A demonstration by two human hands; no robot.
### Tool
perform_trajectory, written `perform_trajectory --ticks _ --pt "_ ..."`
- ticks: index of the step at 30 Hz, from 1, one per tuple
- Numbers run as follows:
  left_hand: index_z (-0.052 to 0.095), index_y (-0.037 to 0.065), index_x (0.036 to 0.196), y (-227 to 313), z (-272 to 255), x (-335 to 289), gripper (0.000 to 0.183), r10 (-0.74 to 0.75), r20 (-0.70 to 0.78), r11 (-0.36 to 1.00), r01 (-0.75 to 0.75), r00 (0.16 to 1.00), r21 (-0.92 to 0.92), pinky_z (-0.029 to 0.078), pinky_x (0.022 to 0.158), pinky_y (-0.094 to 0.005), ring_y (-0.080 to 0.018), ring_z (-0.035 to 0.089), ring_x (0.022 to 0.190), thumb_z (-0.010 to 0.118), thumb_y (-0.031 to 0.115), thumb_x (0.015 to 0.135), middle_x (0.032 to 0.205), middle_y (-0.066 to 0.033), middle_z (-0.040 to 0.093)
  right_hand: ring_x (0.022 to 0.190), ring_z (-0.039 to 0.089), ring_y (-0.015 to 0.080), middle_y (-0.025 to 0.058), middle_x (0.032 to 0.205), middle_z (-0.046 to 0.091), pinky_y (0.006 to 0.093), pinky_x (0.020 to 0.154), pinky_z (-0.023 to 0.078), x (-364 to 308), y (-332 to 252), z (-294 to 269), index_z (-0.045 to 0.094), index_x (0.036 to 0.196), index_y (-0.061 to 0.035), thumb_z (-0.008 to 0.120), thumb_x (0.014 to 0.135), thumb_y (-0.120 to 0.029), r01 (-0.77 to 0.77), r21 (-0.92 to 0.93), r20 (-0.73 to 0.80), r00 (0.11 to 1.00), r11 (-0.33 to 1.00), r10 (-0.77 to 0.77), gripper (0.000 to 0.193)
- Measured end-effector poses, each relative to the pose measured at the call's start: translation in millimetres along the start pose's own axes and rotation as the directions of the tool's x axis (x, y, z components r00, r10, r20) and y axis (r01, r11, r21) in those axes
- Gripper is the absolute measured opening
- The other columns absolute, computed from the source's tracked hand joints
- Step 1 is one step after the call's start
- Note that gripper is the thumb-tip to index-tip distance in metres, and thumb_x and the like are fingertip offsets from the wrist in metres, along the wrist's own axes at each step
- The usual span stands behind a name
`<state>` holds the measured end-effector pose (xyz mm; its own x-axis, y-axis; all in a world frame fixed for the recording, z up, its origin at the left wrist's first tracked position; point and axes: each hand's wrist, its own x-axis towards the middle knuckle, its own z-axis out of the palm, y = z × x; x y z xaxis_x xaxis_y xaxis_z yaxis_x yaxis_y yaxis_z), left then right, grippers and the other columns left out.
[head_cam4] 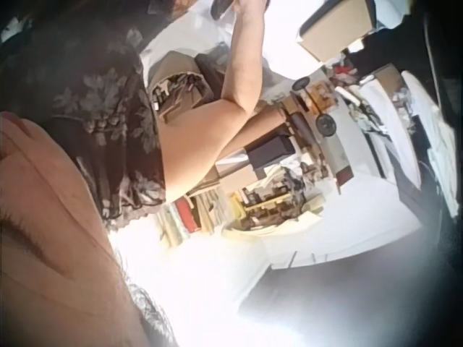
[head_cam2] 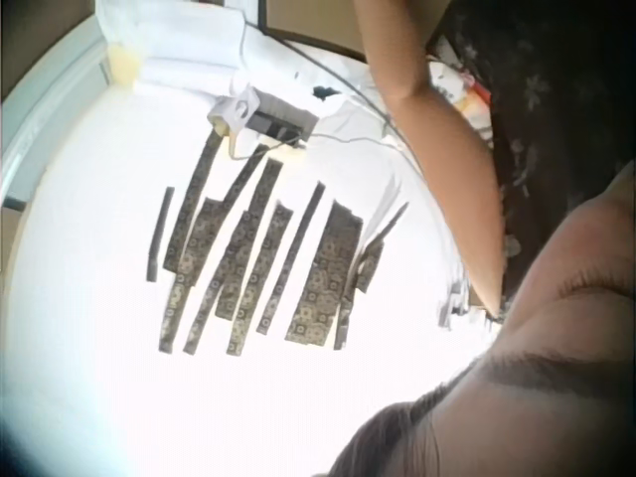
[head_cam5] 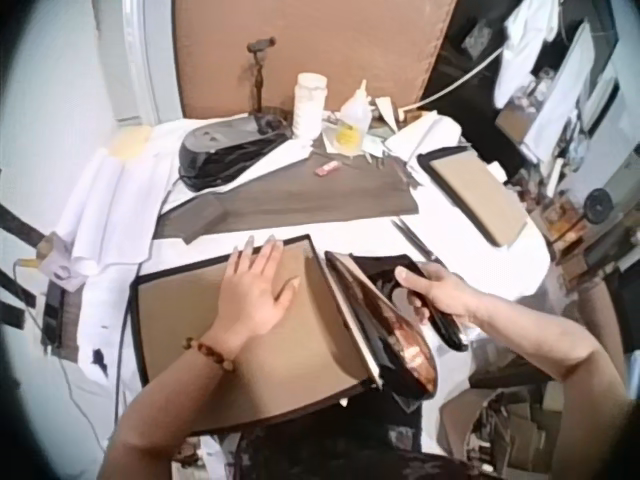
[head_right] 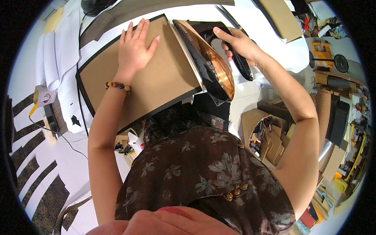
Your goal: The person trims the edges of a tan fabric piece with black trim using scissors, then irons the edges to set the trim. They continue trimming and ironing different sections, then use a pink marker to mark a black fabric piece before placing it on the work surface.
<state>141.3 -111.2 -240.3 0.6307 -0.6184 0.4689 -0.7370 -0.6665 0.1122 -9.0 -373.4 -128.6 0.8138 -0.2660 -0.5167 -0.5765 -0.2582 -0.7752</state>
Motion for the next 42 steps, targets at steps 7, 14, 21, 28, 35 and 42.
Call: perform_trajectory --ticks 7,14,21,28,35,42 --pt "0.048 0.011 0.14 -1 -1 0 0.059 0.016 -0.018 1.0 -0.016 1.0 0.018 0.027 0.113 -0.0479 -0.0337 0.039 0.135 0.053 0.046 0.093 0.146 -0.0057 0.046 0.045 0.051 0.0071 -0.0015 0.062 0.05 0.0211 0.045 0.046 -45 6 8 0.053 0.106 -0.0037 0.062 0.09 -0.051 0.04 0.006 -0.008 0.999 0.999 -0.04 0.051" --pt "0.042 0.011 0.144 0 -8 1 0.061 -0.011 0.063 1.0 0.012 0.998 -0.014 0.021 0.116 -0.0466 -0.0334 0.032 0.14 0.047 0.047 0.095 0.151 -0.0065 0.038 0.042 0.05 0.0076 -0.0004 0.055 0.051 0.0217 0.042 0.041 -28 -60 -16 0.045 0.135 0.0028 0.067 0.089 -0.044 0.347 -0.34 -0.065 0.919 0.874 -0.39 0.07" --pt "0.04 0.011 0.145 2 -10 4 0.065 -0.028 0.117 0.999 0.031 0.993 -0.03 0.019 0.117 -0.0469 -0.0341 0.029 0.141 0.046 0.051 0.094 0.153 -0.0062 0.035 0.044 0.056 0.0144 0.0111 0.066 0.062 0.0283 0.046 0.046 62 -84 -12 0.05 0.133 -0.0016 0.067 0.089 -0.042 0.321 -0.824 -0.035 0.795 0.468 -0.606 0.062" --pt "0.038 0.01 0.146 0 -12 4 0.066 -0.036 0.147 0.999 0.04 0.989 -0.029 0.018 0.117 -0.047 -0.0339 0.027 0.142 0.045 0.05 0.095 0.153 -0.0064 0.034 0.046 0.059 0.0199 0.0153 0.073 0.064 0.0305 0.049 0.05 74 -88 0 0.055 0.13 -0.0054 0.067 0.087 -0.045 0.362 -0.845 0.065 0.8 0.393 -0.597 0.06" --pt "0.037 0.009 0.146 1 -15 7 0.066 -0.026 0.16 0.999 0.032 0.987 -0.035 0.019 0.116 -0.0478 -0.0348 0.027 0.142 0.047 0.049 0.094 0.153 -0.0074 0.034 0.062 0.066 0.0277 0.0204 0.079 0.066 0.035 0.06 0.053 69 -90 7 0.056 0.126 -0.0019 0.069 0.087 -0.041 0.369 -0.85 0.075 0.792 0.377 -0.606 0.057" --pt "0.038 0.006 0.145 0 -12 6 0.066 -0.008 0.151 0.999 0.015 0.989 -0.046 0.018 0.116 -0.0494 -0.0356 0.026 0.142 0.046 0.048 0.095 0.153 -0.0087 0.034 0.084 0.065 0.0406 0.0265 0.09 0.066 0.0435 0.076 0.052 70 -101 12 0.054 0.122 0.0017 0.067 0.089 -0.033 0.394 -0.877 0.185 0.804 0.274 -0.565 0.05"
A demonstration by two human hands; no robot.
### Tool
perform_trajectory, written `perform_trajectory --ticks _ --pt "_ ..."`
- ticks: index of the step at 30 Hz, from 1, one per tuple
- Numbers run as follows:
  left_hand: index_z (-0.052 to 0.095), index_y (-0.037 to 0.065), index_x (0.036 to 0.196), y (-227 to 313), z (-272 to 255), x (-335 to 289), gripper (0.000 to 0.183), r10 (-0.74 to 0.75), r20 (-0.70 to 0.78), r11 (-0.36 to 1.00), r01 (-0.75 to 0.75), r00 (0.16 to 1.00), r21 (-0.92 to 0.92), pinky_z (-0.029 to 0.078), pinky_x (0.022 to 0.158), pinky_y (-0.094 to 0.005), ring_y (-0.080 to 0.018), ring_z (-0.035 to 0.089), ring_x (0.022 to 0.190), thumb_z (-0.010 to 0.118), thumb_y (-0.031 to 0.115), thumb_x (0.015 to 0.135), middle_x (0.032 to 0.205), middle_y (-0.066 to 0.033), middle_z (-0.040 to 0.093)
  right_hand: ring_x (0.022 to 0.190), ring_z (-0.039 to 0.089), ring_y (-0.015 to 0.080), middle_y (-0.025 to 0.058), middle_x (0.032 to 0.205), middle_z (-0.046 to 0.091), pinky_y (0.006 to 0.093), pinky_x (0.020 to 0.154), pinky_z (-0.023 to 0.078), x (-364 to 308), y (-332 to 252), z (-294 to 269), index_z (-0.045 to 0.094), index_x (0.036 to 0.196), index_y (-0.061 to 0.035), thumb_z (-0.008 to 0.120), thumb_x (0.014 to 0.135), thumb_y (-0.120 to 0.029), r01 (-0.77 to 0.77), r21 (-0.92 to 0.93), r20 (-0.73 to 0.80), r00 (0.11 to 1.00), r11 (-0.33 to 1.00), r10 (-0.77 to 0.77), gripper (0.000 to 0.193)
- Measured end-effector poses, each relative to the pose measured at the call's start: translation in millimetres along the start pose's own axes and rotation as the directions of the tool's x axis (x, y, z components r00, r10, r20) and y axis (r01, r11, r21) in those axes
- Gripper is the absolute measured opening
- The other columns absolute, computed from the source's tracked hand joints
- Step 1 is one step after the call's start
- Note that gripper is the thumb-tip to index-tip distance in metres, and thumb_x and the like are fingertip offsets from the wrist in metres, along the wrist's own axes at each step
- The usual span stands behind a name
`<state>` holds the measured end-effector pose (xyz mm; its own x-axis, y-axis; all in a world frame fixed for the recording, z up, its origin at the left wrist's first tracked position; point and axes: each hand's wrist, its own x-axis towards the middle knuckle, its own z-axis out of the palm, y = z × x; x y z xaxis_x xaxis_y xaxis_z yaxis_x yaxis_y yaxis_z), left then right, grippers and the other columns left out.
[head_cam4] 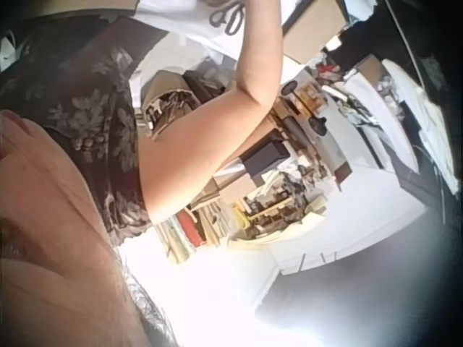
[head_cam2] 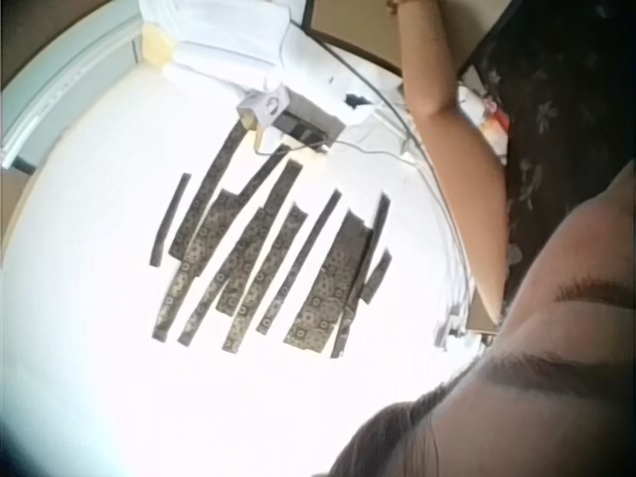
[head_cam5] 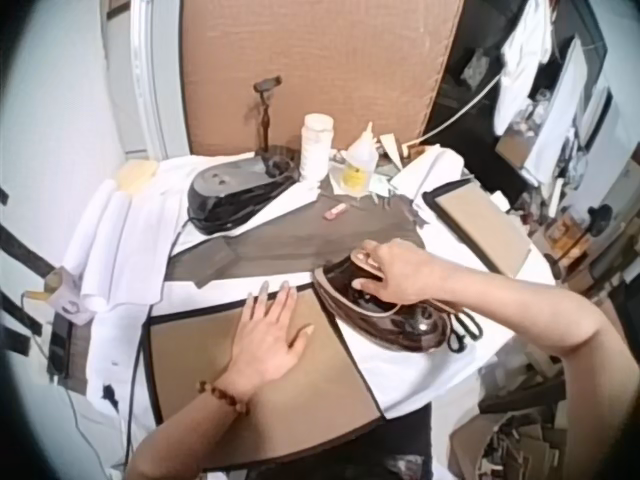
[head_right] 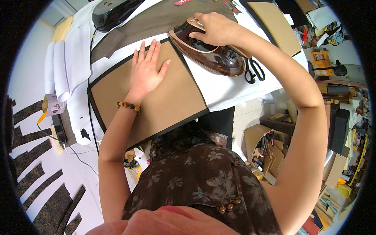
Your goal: The person trims the edges of a tan fabric piece with black trim using scissors, then irons the edges to set the trim. They continue trimming and ironing different sections, then use a pink marker to mark a black fabric piece before placing it on the work surface.
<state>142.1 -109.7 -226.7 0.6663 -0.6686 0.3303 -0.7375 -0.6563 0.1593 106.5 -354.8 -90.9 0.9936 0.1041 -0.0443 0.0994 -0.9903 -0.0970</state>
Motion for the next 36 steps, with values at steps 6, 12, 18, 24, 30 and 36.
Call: perform_trajectory --ticks 6,12,18,24,30,36 --pt "0.039 0.003 0.144 1 2 0 0.065 0.009 0.004 1.0 -0.009 1.0 -0.021 0.018 0.117 -0.0488 -0.0349 0.025 0.143 0.046 0.046 0.096 0.152 -0.0106 0.034 0.089 0.063 0.0427 0.0272 0.092 0.065 0.0454 0.079 0.051 7 -11 2 0.054 0.12 0.002 0.067 0.088 -0.031 0.025 -0.024 -0.003 1.0 0.999 -0.025 0.047" --pt "0.039 0.002 0.143 1 -1 2 0.065 0.002 0.012 0.999 -0.002 1.0 -0.037 0.017 0.117 -0.0471 -0.0334 0.025 0.143 0.046 0.046 0.096 0.152 -0.0107 0.035 0.075 0.065 0.0402 0.0232 0.081 0.066 0.0444 0.071 0.054 18 -13 6 0.056 0.117 0.0002 0.066 0.089 -0.037 0.103 -0.046 -0.073 0.992 0.994 -0.106 0.048" --pt "0.038 -0.003 0.142 -2 10 1 0.062 -0.028 -0.061 0.996 0.023 0.998 -0.083 0.018 0.118 -0.0446 -0.0313 0.027 0.142 0.043 0.039 0.097 0.15 -0.0194 0.034 0.06 0.061 0.0252 0.015 0.068 0.059 0.0362 0.061 0.051 -5 -14 -25 0.06 0.106 -0.0032 0.067 0.089 -0.037 -0.128 0.193 0.118 0.987 0.973 0.106 0.039" --pt "0.038 -0.005 0.141 -4 14 1 0.055 -0.004 -0.068 0.999 0.0 0.998 -0.05 0.02 0.117 -0.0452 -0.0322 0.031 0.14 0.043 0.027 0.096 0.149 -0.022 0.035 0.071 0.061 0.0403 0.0225 0.074 0.061 0.0452 0.067 0.048 -15 -17 -5 0.051 0.098 -0.0014 0.066 0.089 -0.028 0.146 0.097 0.009 0.989 0.985 -0.148 0.032" --pt "0.038 -0.004 0.141 -7 13 -2 0.053 0.014 -0.094 0.996 -0.022 0.995 -0.089 0.02 0.117 -0.0453 -0.0323 0.031 0.14 0.041 0.025 0.097 0.149 -0.0209 0.036 0.074 0.064 0.0422 0.0244 0.074 0.064 0.0462 0.067 0.051 -21 -44 12 0.053 0.104 -0.0007 0.066 0.089 -0.026 0.09 0.077 -0.085 0.993 0.993 -0.084 0.032" --pt "0.041 -0.005 0.139 -3 15 -1 0.051 0.009 -0.105 0.999 -0.013 0.994 -0.039 0.02 0.117 -0.0451 -0.0327 0.032 0.14 0.041 0.023 0.097 0.147 -0.0209 0.038 0.067 0.065 0.0405 0.0231 0.068 0.063 0.0452 0.063 0.053 -53 -61 13 0.054 0.102 -0.0001 0.065 0.089 -0.026 0.048 0.042 -0.124 0.991 0.998 -0.042 0.032"
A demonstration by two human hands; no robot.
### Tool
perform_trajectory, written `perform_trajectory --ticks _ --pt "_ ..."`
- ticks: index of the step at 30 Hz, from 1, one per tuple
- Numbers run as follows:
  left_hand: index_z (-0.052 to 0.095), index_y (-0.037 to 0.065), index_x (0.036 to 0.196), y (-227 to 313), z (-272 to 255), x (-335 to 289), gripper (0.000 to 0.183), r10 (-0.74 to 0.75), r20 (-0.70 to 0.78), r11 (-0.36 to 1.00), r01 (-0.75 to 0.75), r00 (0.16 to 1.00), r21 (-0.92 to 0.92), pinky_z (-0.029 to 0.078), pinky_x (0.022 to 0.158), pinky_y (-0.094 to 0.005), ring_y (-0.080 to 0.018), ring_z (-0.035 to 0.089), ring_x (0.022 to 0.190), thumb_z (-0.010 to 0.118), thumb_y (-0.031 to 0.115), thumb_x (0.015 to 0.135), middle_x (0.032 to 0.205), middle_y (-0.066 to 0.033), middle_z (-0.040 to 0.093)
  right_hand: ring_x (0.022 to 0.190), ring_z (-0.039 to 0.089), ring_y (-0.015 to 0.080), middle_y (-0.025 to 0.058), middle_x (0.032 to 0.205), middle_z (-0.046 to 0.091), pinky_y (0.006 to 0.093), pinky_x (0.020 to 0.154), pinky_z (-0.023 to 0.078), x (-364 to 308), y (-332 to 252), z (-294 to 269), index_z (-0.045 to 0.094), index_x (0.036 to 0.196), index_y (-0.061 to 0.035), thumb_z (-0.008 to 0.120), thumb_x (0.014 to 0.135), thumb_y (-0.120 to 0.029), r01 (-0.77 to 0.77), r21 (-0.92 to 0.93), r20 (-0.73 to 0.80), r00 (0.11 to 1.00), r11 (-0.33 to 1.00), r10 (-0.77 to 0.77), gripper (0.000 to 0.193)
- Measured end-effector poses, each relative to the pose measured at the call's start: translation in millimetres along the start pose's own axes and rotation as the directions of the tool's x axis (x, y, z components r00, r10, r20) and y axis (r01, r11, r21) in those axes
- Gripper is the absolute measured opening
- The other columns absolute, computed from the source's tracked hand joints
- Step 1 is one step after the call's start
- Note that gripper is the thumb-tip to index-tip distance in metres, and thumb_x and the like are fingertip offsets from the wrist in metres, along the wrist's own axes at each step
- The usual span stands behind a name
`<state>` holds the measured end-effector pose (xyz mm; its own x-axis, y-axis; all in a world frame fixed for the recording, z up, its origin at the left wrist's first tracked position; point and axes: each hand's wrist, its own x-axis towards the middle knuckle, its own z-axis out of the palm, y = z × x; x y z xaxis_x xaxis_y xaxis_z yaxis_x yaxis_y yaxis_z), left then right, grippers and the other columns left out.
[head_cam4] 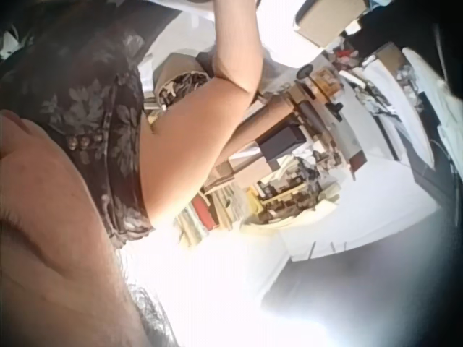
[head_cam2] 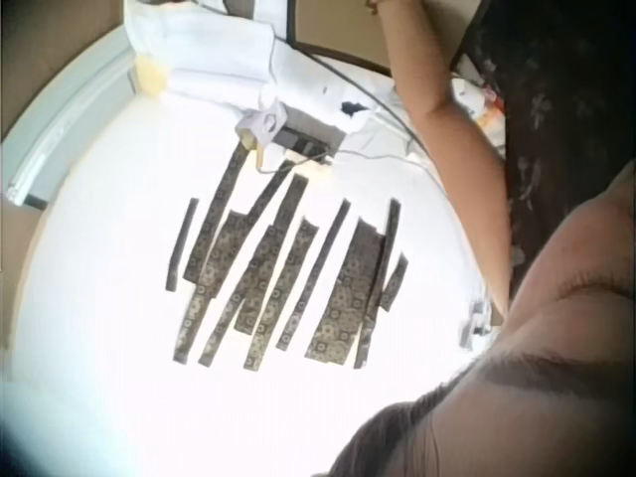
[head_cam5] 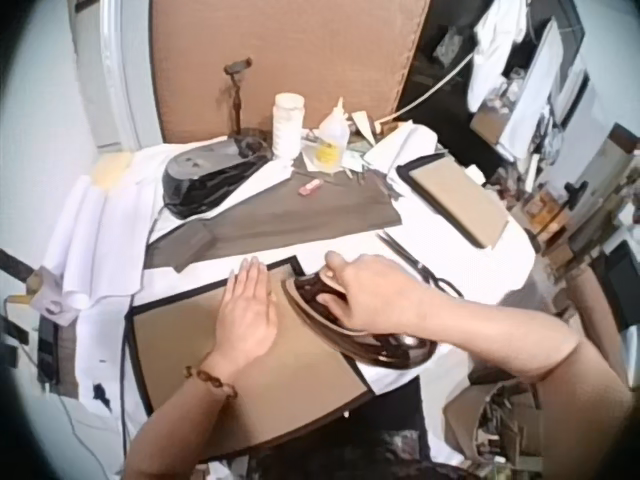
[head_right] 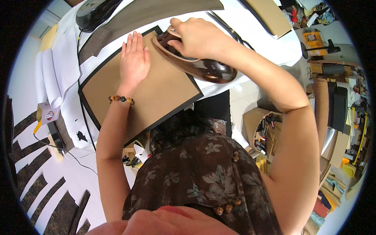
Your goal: The person trims the edges of a tan fabric piece with black trim using scissors, then irons the edges to set the trim. They continue trimming and ironing different sections, then use a pink marker to mark a black fabric piece before placing it on the work surface.
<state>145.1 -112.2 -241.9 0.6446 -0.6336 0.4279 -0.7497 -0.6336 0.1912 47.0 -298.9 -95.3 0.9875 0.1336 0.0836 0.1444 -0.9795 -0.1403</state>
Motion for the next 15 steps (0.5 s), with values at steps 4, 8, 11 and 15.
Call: perform_trajectory --ticks 4,8,11,15 --pt "0.042 -0.006 0.138 -4 3 -2 0.051 0.015 -0.045 1.0 -0.015 0.999 -0.01 0.022 0.116 -0.0454 -0.0332 0.034 0.139 0.042 0.023 0.096 0.145 -0.0216 0.041 0.067 0.065 0.0406 0.0227 0.065 0.063 0.0459 0.062 0.053 -10 -11 9 0.055 0.101 -0.0004 0.065 0.088 -0.027 -0.036 -0.003 -0.048 0.998 0.999 0.035 0.031" --pt "0.039 -0.003 0.141 -3 6 -2 0.051 0.021 -0.008 0.999 -0.021 1.0 0.03 0.019 0.117 -0.0443 -0.0323 0.029 0.141 0.037 0.025 0.099 0.149 -0.0197 0.036 0.068 0.064 0.0415 0.0228 0.064 0.062 0.0465 0.062 0.052 -28 -21 11 0.056 0.102 -0.0004 0.066 0.087 -0.026 -0.08 0.005 -0.084 0.993 0.997 0.08 0.031" --pt "0.038 -0.003 0.142 -5 5 0 0.051 0.029 0.028 0.999 -0.029 0.999 0.028 0.019 0.118 -0.0437 -0.0316 0.028 0.142 0.037 0.026 0.1 0.151 -0.019 0.034 0.072 0.064 0.0414 0.0231 0.071 0.064 0.0468 0.063 0.052 -23 -14 8 0.056 0.102 -0.0023 0.066 0.087 -0.028 -0.038 0.033 -0.055 0.998 0.999 0.04 0.032" --pt "0.04 -0.005 0.14 -5 9 3 0.052 0.046 -0.014 0.997 -0.045 0.999 0.069 0.02 0.117 -0.0437 -0.0317 0.031 0.14 0.037 0.026 0.098 0.149 -0.0185 0.038 0.065 0.065 0.0342 0.0167 0.07 0.064 0.0389 0.059 0.051 -57 8 -11 0.057 0.103 -0.0028 0.067 0.089 -0.028 -0.074 0.088 -0.008 0.997 0.993 0.075 0.031"
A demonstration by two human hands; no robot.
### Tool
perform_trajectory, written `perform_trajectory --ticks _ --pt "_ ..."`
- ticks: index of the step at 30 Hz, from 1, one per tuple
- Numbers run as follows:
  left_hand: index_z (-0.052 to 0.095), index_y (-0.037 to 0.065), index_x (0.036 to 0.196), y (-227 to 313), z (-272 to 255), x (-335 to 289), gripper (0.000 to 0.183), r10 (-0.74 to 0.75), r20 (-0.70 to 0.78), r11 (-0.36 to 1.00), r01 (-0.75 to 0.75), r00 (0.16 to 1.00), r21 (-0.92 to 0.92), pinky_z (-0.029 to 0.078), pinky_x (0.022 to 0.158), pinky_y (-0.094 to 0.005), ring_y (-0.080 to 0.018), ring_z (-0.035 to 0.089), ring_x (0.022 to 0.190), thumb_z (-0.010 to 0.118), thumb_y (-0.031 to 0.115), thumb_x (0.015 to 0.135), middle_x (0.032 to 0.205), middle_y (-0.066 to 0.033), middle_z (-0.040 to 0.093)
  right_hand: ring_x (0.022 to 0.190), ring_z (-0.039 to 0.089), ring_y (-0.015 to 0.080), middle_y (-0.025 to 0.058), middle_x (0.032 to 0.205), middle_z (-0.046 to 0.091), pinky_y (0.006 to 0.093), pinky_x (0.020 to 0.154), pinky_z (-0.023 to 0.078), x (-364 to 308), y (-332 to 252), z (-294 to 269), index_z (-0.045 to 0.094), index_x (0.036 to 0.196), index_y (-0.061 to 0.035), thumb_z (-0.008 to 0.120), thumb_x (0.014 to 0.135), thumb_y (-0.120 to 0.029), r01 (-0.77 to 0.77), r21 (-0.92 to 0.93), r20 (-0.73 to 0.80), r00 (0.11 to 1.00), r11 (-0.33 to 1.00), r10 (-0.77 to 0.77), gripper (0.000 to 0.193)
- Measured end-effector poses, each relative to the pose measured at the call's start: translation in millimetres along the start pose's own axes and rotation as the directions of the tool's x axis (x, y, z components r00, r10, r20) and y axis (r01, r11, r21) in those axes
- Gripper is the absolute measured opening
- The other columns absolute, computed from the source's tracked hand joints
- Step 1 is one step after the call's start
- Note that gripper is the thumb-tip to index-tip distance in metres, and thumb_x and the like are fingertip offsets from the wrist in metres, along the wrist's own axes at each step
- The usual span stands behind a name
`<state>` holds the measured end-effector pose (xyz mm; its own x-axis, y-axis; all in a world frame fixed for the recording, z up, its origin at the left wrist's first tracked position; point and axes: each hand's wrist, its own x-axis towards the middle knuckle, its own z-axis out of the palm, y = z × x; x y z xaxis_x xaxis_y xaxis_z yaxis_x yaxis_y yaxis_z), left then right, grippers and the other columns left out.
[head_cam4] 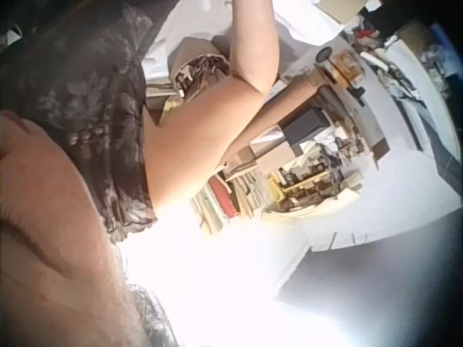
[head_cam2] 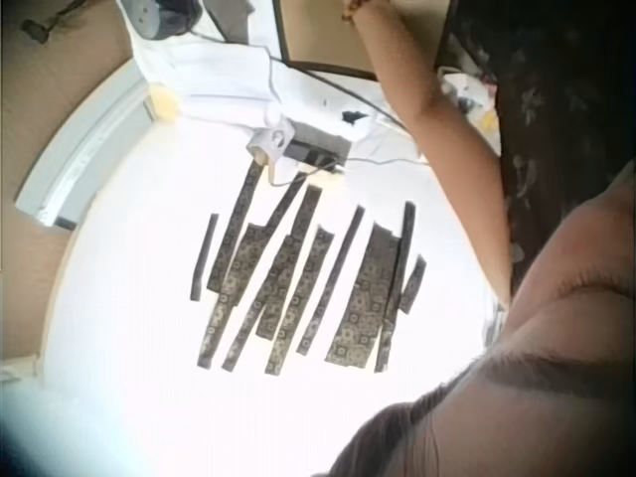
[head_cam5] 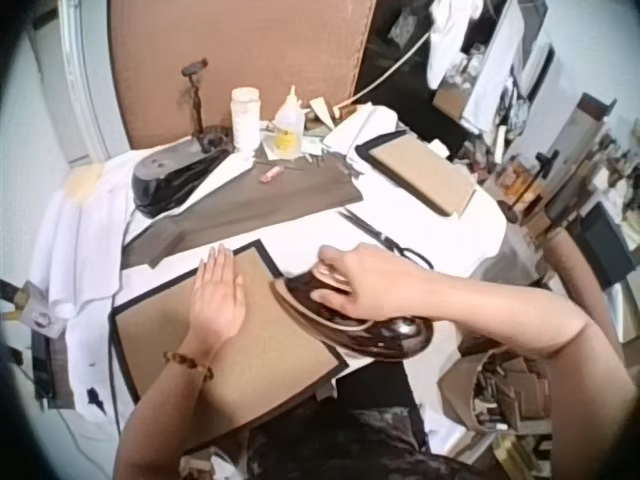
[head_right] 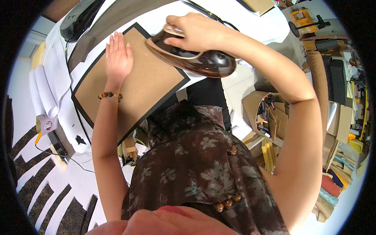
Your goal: The person trims the edges of a tan fabric piece with black trim using scissors, then irons the edges to set the trim. They continue trimming and ironing different sections, then use a pink marker to mark a black fabric piece before placing it on the work surface.
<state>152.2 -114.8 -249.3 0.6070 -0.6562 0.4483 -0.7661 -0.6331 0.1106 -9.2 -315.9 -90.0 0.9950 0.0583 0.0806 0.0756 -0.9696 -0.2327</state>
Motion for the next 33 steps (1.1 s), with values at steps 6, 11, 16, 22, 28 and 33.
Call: perform_trajectory --ticks 6,11,16,22,28,33 --pt "0.037 -0.003 0.143 0 2 -2 0.053 -0.018 0.019 1.0 0.018 1.0 0.022 0.019 0.118 -0.0431 -0.0309 0.029 0.142 0.035 0.028 0.1 0.15 -0.0176 0.036 0.072 0.067 0.0383 0.0195 0.073 0.067 0.0439 0.066 0.055 -23 -26 1 0.054 0.103 -0.0036 0.064 0.088 -0.026 -0.06 -0.017 0.077 0.995 0.998 0.061 0.029" --pt "0.04 -0.004 0.141 4 0 -4 0.052 -0.005 0.017 1.0 0.004 1.0 0.015 0.02 0.117 -0.0439 -0.0319 0.031 0.14 0.038 0.027 0.099 0.148 -0.0185 0.038 0.065 0.065 0.0395 0.0185 0.062 0.062 0.0453 0.057 0.052 -32 -48 14 0.052 0.103 -0.005 0.065 0.088 -0.024 -0.098 -0.007 -0.008 0.995 0.995 0.098 0.028" --pt "0.04 -0.004 0.14 5 -1 -2 0.052 -0.003 0.021 1.0 0.003 1.0 -0.001 0.021 0.117 -0.0446 -0.0326 0.031 0.14 0.038 0.028 0.099 0.148 -0.0194 0.038 0.066 0.065 0.0398 0.0193 0.063 0.062 0.046 0.058 0.052 -45 -50 8 0.052 0.103 -0.0043 0.066 0.087 -0.025 -0.157 0.03 0.032 0.987 0.987 0.156 0.029" --pt "0.037 0.0 0.144 -5 8 2 0.055 -0.009 0.068 1.0 0.01 0.998 -0.021 0.019 0.118 -0.0439 -0.0323 0.027 0.142 0.04 0.031 0.099 0.152 -0.0189 0.032 0.066 0.065 0.0413 0.02 0.063 0.062 0.0463 0.061 0.052 -29 -35 12 0.054 0.105 -0.0029 0.066 0.088 -0.03 -0.053 0.064 -0.03 0.998 0.997 0.055 0.034" --pt "0.05 0.007 0.137 -53 -92 -14 0.054 -0.224 0.204 0.723 0.303 0.953 -0.621 0.033 0.11 -0.0364 -0.0292 0.041 0.135 0.057 0.04 0.095 0.146 -0.0173 0.043 0.06 0.062 0.0109 0.0063 0.069 0.062 0.0275 0.05 0.049 -88 21 -30 0.055 0.107 -0.0016 0.068 0.091 -0.033 -0.07 0.315 -0.399 0.895 0.946 0.199 0.037" --pt "0.059 0.002 0.073 -86 -204 -157 0.031 -0.69 0.081 0.551 0.594 0.719 -0.586 0.04 0.06 -0.02 -0.0056 0.049 0.066 0.066 0.025 0.093 0.066 0.0003 0.057 0.073 0.061 0.0091 0.0091 0.085 0.069 0.0275 0.066 0.05 -152 5 -60 0.06 0.108 -0.0022 0.071 0.088 -0.033 -0.466 0.369 -0.359 0.727 0.804 0.585 0.038"
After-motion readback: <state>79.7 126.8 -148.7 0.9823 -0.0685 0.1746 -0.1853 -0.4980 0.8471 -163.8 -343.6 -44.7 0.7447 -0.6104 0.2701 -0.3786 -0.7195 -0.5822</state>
